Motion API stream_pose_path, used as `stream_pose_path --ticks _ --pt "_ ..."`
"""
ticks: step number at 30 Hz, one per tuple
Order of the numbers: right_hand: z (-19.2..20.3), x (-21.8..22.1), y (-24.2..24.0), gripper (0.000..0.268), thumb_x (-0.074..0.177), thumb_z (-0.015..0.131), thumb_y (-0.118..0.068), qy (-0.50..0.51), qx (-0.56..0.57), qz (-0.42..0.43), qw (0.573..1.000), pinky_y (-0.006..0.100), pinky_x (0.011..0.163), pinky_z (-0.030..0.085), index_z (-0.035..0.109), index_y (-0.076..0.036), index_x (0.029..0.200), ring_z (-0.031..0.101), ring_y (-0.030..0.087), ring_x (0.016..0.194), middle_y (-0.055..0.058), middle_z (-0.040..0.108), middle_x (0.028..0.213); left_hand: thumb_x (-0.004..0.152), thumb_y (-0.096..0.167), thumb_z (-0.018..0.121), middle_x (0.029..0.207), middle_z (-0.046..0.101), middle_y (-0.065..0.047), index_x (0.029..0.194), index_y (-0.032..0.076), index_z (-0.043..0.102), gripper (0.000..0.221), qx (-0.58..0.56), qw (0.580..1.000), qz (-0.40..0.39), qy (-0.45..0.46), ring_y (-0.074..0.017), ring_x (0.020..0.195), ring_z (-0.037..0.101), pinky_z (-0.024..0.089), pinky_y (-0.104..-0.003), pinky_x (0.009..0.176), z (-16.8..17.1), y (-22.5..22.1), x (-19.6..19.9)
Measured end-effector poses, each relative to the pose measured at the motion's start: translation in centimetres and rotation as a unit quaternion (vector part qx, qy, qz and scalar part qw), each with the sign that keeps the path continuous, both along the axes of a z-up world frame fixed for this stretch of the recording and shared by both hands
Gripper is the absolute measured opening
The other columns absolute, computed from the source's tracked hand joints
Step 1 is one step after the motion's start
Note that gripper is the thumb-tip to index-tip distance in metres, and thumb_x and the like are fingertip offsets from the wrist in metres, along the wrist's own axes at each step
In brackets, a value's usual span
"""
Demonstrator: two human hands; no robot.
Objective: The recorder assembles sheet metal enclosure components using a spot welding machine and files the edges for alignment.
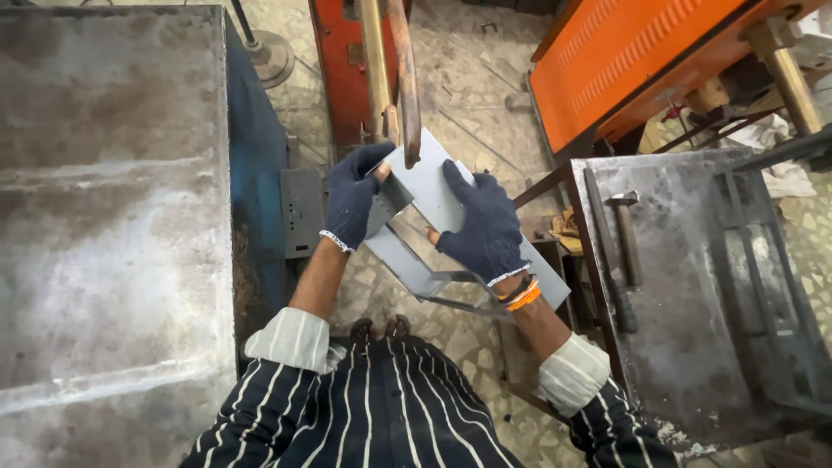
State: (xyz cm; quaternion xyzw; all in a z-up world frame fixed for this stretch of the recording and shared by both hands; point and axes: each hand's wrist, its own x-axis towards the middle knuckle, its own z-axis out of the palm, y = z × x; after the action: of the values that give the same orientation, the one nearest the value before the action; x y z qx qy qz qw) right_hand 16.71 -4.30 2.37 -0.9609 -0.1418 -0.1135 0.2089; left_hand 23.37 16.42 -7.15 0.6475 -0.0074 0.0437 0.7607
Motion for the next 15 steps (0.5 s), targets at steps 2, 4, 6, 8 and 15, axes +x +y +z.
stream_pose_path --ticks 2,4,6,8,15 --pt "0.0 0.2 -0.3 0.096 0.060 0.089 -0.040 -0.013 0.000 0.008 1.000 0.050 0.093 0.050 0.057 -0.013 0.146 0.060 0.046 0.110 0.030 0.059 0.125 0.094 0.011 0.072 0.107 0.074 -0.001 0.123 0.003 0.073 0.030 -0.018 1.000 0.013 0.010 -0.0087 0.091 0.063 0.051 -0.024 0.078 0.0 -0.3 0.2" --pt "0.1 0.1 -0.5 0.096 0.059 0.089 -0.039 -0.022 -0.001 0.019 1.000 0.050 0.092 0.050 0.057 -0.013 0.145 0.060 0.046 0.110 0.030 0.059 0.124 0.093 0.008 0.071 0.105 0.074 -0.001 0.121 0.003 0.074 0.029 -0.037 0.999 0.029 0.024 -0.0088 0.089 0.063 0.050 -0.024 0.076 -0.1 -0.6 0.0" --pt "0.5 -0.3 -0.4 0.096 0.059 0.089 -0.039 0.018 0.011 0.018 1.000 0.051 0.090 0.050 0.057 -0.013 0.146 0.061 0.045 0.107 0.027 0.060 0.122 0.093 0.006 0.071 0.104 0.074 -0.002 0.118 0.003 0.075 0.026 -0.022 0.998 0.048 0.030 -0.0091 0.088 0.063 0.050 -0.025 0.075 0.1 -0.6 -0.5" --pt "0.9 -0.6 -0.4 0.096 0.059 0.089 -0.038 0.013 0.024 0.021 0.999 0.050 0.090 0.050 0.057 -0.013 0.146 0.062 0.044 0.107 0.026 0.060 0.122 0.091 0.005 0.071 0.105 0.074 -0.001 0.118 0.003 0.075 0.027 -0.042 0.997 0.053 0.023 -0.0086 0.089 0.064 0.051 -0.024 0.077 -0.3 -0.9 -0.4" --pt "1.0 -0.4 -0.7 0.094 0.060 0.093 -0.037 -0.015 0.035 0.019 0.999 0.050 0.088 0.051 0.059 -0.013 0.144 0.063 0.043 0.105 0.025 0.061 0.121 0.091 0.003 0.072 0.108 0.075 -0.003 0.118 0.002 0.075 0.027 -0.064 0.996 0.061 0.000 -0.0096 0.096 0.068 0.054 -0.023 0.088 -1.0 -1.3 0.3"
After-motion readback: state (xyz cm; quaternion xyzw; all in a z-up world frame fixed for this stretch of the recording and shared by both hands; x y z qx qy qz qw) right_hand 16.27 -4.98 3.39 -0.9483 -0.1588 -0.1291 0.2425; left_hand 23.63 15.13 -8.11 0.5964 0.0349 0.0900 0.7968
